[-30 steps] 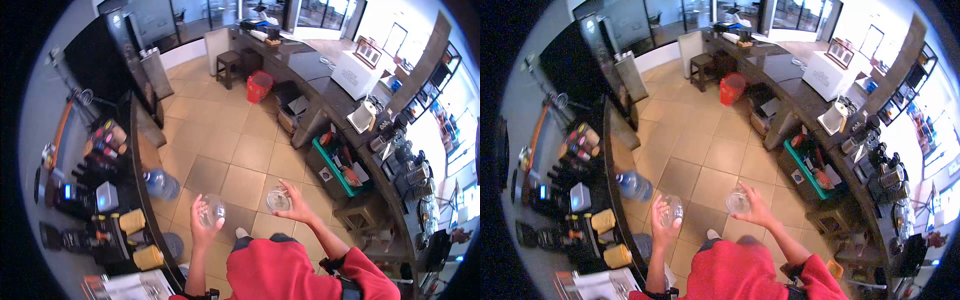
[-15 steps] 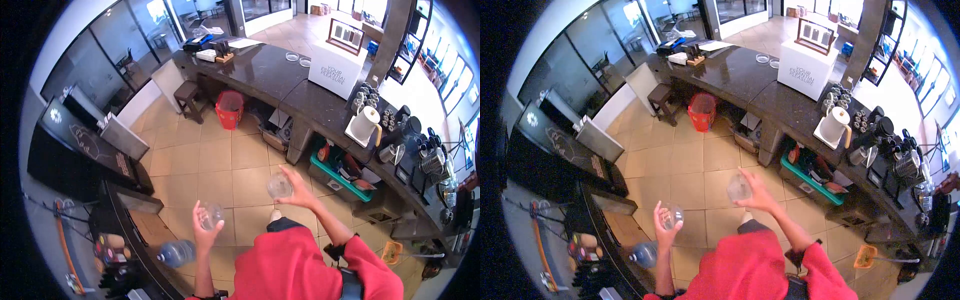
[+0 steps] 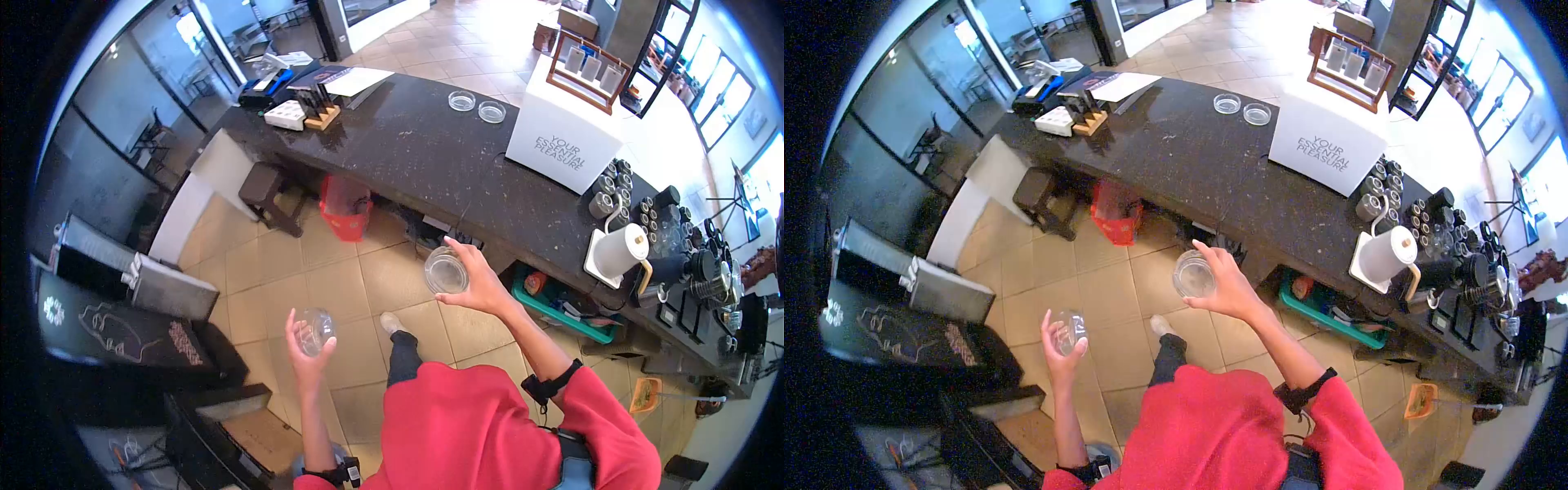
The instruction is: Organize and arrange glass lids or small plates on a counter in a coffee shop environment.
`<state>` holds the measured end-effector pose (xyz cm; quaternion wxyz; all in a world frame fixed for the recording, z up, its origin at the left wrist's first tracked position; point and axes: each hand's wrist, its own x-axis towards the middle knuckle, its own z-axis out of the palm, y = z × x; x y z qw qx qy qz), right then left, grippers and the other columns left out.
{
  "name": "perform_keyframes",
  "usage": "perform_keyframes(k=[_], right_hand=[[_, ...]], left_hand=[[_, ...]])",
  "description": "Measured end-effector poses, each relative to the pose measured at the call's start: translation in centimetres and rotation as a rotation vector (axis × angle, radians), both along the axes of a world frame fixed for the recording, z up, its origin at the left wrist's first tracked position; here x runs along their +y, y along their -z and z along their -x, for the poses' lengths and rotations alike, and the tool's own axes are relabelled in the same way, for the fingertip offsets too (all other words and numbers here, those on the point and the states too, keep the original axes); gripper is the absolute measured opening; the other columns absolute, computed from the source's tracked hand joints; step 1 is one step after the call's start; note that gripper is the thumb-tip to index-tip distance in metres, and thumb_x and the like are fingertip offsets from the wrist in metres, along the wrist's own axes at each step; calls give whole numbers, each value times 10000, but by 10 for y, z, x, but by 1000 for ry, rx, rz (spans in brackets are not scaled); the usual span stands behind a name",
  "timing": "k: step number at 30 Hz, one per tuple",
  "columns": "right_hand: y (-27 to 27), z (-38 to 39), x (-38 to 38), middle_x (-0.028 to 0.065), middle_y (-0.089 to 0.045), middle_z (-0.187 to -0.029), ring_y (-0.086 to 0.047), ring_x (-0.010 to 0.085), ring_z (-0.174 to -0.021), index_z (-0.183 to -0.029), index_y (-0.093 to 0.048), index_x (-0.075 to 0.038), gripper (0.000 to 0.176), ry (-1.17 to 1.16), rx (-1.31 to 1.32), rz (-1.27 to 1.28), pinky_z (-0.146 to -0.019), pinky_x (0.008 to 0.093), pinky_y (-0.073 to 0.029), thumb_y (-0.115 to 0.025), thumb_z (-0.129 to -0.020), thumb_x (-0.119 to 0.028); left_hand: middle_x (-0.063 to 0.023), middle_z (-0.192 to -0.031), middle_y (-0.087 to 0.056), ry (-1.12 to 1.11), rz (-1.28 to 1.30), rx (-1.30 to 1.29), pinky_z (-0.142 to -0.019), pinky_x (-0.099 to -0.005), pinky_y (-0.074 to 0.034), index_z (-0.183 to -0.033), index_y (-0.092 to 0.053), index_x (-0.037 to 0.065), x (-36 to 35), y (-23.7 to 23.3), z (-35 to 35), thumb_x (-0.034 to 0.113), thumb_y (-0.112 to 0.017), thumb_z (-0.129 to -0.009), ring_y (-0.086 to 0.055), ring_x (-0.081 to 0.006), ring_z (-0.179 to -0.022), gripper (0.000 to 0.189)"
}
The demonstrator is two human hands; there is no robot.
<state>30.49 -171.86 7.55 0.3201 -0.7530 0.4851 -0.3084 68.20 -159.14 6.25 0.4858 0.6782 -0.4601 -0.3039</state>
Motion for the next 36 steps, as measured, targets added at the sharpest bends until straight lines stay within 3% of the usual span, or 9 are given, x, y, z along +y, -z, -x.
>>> perform_keyframes(k=[4,6,9,13,15,28,31,36], right_hand=[[10,-21,-61,197,-500,-1364,-498,367,-1306,-1562,-345,-124,1061,115,7,-23,-1120,456,-407,-896,-676,-316],[10,-31,-90,194,-499,-1365,-498,360,-1299,-1556,-359,-116,1045,215,21,-36,-1121,453,-406,-898,-675,-275],[14,-42,-130,186,-498,-1366,-495,353,-1296,-1547,-373,-109,1036,374,30,-25,-1115,450,-412,-901,-671,-269],[30,-44,-174,178,-488,-1377,-490,345,-1295,-1545,-374,-110,1039,538,33,13,-1112,450,-413,-906,-666,-265],[41,-42,-196,203,-444,-1410,-439,392,-1325,-1557,-340,-136,1065,659,67,32,-1126,483,-393,-902,-670,-305],[122,15,-358,224,-425,-1415,-422,428,-1302,-1552,-346,-148,1090,1018,105,95,-1115,524,-375,-919,-631,-256],[135,29,-382,235,-422,-1413,-418,432,-1305,-1551,-346,-140,1097,1051,69,74,-1120,527,-366,-922,-622,-244],[146,38,-410,226,-424,-1420,-415,436,-1304,-1594,-250,-121,1197,1115,73,89,-1126,526,-358,-930,-613,-218]], left_hand=[[-161,-1333,-501,123,5,43,-1054,-423,-449,-1560,-362,136,-119,31,-20,191,-883,-690,-546,-291,-1206,1016],[-160,-1322,-509,215,23,-74,-1049,-428,-464,-1552,-371,124,-178,36,-25,195,-893,-690,-552,-296,-1212,1010],[-170,-1322,-501,397,36,-96,-1063,-438,-459,-1544,-381,111,-263,16,-15,193,-903,-677,-533,-307,-1246,1015],[-160,-1318,-502,582,156,-184,-1035,-428,-478,-1540,-389,97,-368,40,5,242,-911,-685,-552,-302,-1192,1012],[-158,-1303,-501,665,189,-246,-1037,-437,-481,-1532,-399,102,-411,46,24,242,-915,-682,-553,-316,-1194,1004],[-200,-1383,-441,938,151,-391,-1127,-484,-387,-1535,-388,118,-566,92,139,265,-921,-647,-442,-389,-1339,1046],[-209,-1378,-434,956,147,-379,-1111,-502,-401,-1539,-393,137,-588,99,159,279,-924,-641,-450,-408,-1307,1053],[-217,-1400,-421,1015,132,-444,-1116,-531,-381,-1577,-359,200,-626,104,190,280,-920,-648,-415,-412,-1338,1089]])
